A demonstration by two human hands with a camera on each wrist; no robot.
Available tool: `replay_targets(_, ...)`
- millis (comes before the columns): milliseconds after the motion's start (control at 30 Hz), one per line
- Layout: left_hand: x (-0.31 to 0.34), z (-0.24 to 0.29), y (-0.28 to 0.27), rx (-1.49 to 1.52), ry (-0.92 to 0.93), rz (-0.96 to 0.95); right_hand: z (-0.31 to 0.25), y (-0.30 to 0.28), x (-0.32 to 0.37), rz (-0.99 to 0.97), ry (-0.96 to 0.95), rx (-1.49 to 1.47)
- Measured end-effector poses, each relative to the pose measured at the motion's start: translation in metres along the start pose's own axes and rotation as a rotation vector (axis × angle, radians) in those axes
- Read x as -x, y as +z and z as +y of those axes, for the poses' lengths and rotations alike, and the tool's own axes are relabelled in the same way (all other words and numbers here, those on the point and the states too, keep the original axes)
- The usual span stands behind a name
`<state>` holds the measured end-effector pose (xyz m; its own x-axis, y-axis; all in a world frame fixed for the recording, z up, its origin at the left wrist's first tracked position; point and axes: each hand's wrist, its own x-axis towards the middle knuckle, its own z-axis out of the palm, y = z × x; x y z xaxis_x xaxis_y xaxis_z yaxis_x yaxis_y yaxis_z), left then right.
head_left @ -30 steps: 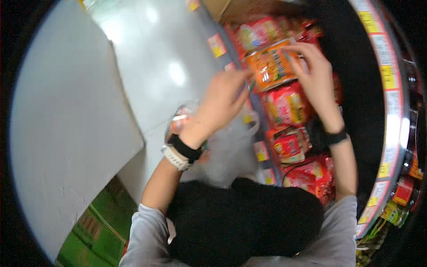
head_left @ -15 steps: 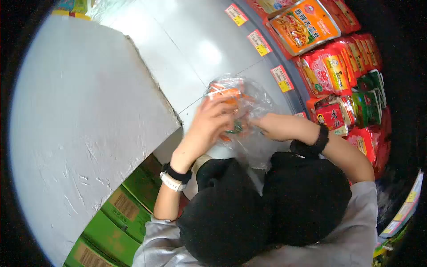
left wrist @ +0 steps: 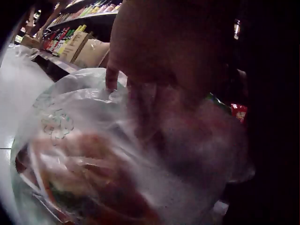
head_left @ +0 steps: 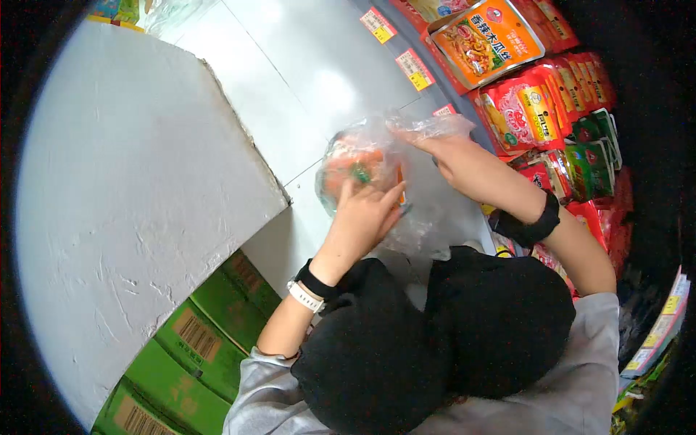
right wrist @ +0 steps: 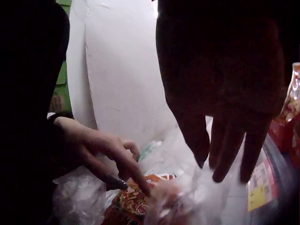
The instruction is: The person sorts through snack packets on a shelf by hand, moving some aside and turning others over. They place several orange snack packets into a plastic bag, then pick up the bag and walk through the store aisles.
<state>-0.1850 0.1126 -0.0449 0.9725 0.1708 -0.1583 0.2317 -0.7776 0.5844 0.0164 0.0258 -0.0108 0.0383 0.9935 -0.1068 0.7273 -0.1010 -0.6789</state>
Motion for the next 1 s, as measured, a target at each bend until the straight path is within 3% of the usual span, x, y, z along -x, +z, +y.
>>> replay_targets(67, 0.002, -0.006, -0.005, 0.021, 0.027, 0.113, -0.006, -0.021, 0.002, -0.061, 0.023, 0.076)
replay_targets(133, -0.003, -0.010, -0.012, 0.071, 0.087, 0.259, -0.027, -0.070, -0.007, -0.288, 0.374, -0.411)
replay_targets(167, -0.005, -0.009, -0.017, 0.121, 0.015, 0.206, -0.021, -0.085, -0.006, 0.004, 0.300, -0.331)
replay_targets(200, -0.005, -0.006, -0.023, 0.172, -0.063, 0.140, -0.023, -0.110, -0.009, 0.162, 0.360, -0.157)
replay_targets(267, -0.012, -0.002, -0.033, 0.221, -0.036, 0.213, 0.002, -0.151, -0.012, 0.545, 0.235, 0.160)
replay_targets(333, -0.022, -0.009, -0.031, 0.240, 0.061, 0.367, 0.046, -0.176, -0.019, 0.692, 0.186, 0.460)
replay_targets(367, -0.025, -0.009, -0.035, 0.252, 0.032, 0.344, 0.069, -0.183, -0.020, 0.650, 0.278, 0.518)
replay_targets(467, -0.039, -0.009, -0.042, 0.274, -0.004, 0.373, 0.099, -0.167, -0.028, 0.538, 0.415, 0.257)
replay_targets(533, -0.045, -0.009, -0.045, 0.288, -0.007, 0.370, 0.116, -0.163, -0.032, 0.503, 0.442, 0.450)
replay_targets(667, -0.055, -0.010, -0.049, 0.285, 0.007, 0.435, 0.086, -0.160, -0.028, 0.430, 0.516, 0.068)
replay_targets(700, -0.057, -0.009, -0.053, 0.311, -0.010, 0.425, 0.088, -0.156, -0.028, 0.383, 0.420, 0.302)
replay_targets(833, -0.068, -0.008, -0.056, 0.339, -0.003, 0.472, 0.075, -0.151, -0.027, 0.465, 0.411, 0.429)
replay_targets(900, -0.073, -0.006, -0.057, 0.353, -0.019, 0.465, 0.067, -0.150, -0.028, 0.582, 0.185, 0.878)
replay_targets(1000, -0.082, -0.006, -0.062, 0.360, -0.026, 0.483, 0.074, -0.148, -0.028, 0.521, 0.179, 0.628)
